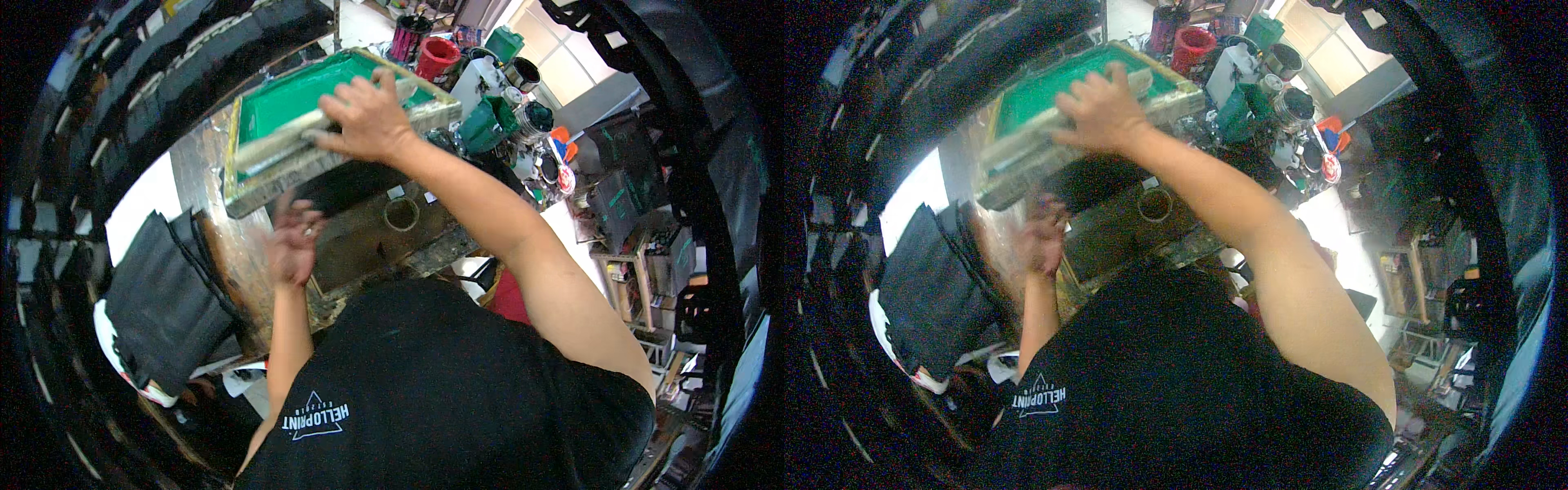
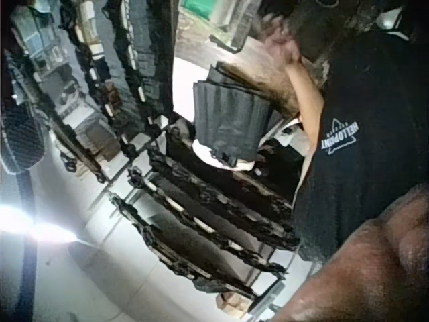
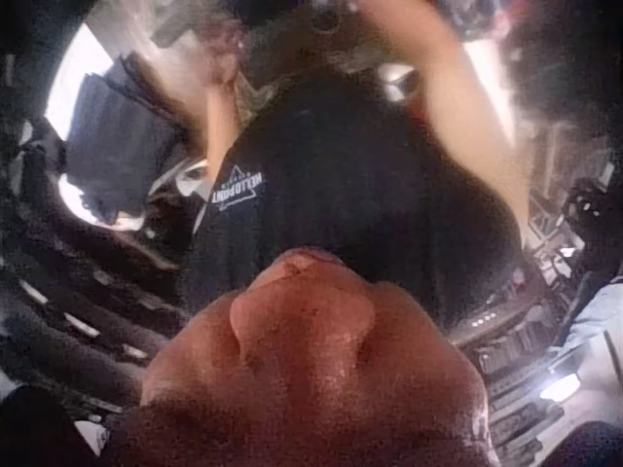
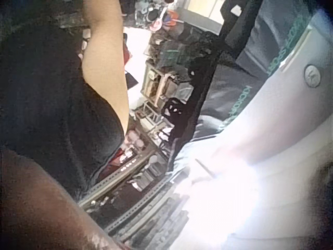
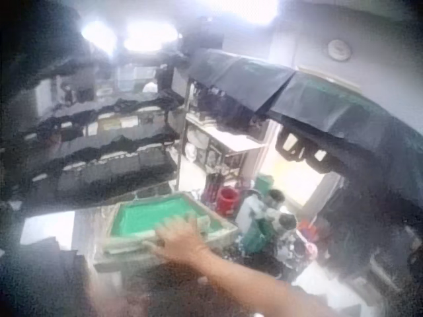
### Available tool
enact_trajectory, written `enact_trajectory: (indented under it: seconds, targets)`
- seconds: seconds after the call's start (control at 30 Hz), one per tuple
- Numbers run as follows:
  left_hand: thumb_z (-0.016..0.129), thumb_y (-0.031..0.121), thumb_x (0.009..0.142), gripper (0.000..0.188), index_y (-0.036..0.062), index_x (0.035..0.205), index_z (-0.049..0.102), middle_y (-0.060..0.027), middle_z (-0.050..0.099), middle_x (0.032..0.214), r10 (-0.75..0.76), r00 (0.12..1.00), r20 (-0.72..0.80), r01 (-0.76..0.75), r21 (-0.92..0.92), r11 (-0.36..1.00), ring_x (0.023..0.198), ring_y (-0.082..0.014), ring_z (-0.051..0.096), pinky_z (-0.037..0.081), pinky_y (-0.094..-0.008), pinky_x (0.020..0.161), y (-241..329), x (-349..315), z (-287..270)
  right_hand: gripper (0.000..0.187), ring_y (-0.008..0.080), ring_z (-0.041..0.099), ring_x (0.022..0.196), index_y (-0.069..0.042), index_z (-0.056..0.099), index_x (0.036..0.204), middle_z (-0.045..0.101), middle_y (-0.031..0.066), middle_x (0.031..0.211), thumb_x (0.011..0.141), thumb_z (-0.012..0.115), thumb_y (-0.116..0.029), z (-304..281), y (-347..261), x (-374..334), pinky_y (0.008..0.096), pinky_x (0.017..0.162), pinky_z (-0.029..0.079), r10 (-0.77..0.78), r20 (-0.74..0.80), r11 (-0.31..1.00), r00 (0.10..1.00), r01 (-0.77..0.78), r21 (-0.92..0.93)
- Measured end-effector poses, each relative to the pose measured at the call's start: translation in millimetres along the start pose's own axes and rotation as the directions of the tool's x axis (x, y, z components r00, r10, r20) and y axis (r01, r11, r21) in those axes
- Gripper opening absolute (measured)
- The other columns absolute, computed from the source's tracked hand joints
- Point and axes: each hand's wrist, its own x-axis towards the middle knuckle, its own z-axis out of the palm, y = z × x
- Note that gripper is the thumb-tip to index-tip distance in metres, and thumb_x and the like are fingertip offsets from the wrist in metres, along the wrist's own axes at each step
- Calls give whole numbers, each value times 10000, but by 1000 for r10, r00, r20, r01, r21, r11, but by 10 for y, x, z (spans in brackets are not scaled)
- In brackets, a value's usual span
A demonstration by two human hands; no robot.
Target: The person screen prints logos onto black tote bags by placing each bag onto a flat surface, lowering a screen, and pulling a squeegee across it with green ink.
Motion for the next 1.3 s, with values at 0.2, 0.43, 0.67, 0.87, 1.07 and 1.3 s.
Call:
enact_trajectory:
  seconds: [0.2,0.43,0.67,0.87,1.07,1.3]
  targets:
    - [598,397,992,561,38,1408,488,-228,721,926,-449,851,271,-424,860,-285,870,-380,715,563,-507,755,-1349,199,-334,485,257,673,836,-159,692,1009,689,51,820,848,660,-615,-7,120,555,488,823,376,-68,-22,997,997,67,-47]
    - [512,281,1005,224,70,1044,577,-210,701,800,-694,637,336,-613,766,-192,792,-395,716,557,-537,651,-2011,321,119,492,264,688,895,-144,711,1035,718,74,880,854,660,-598,-17,320,863,485,855,375,-49,-20,997,999,48,-56]
    - [550,330,1018,480,109,1442,509,-210,709,960,-425,744,515,-543,837,65,1001,-407,681,560,-497,830,-2081,468,85,456,278,679,940,-138,716,1066,718,98,908,877,653,-548,-57,286,1087,474,892,393,-36,25,999,999,36,-17]
    - [612,302,1003,588,80,1513,422,-178,707,1083,126,978,169,-209,857,471,971,-304,688,552,-429,890,-642,628,484,451,282,667,950,-117,699,1066,709,92,921,886,649,-528,-60,316,1017,483,904,399,2,43,1000,999,-1,-18]
    - [415,677,990,880,45,1569,212,-247,439,1488,228,970,-87,-234,-77,969,1328,-369,499,396,-561,1148,500,270,472,497,322,612,1002,-79,628,1151,645,131,1016,849,701,-467,-81,76,357,486,875,422,-43,268,997,962,26,67]
    - [465,790,907,1014,115,1600,160,-141,402,1535,-88,818,-568,72,-52,996,1377,-321,453,434,-527,1101,-385,-264,-303,651,310,573,1129,-96,516,1305,600,113,1172,731,800,-217,637,33,-670,477,852,456,-140,621,986,771,49,161]
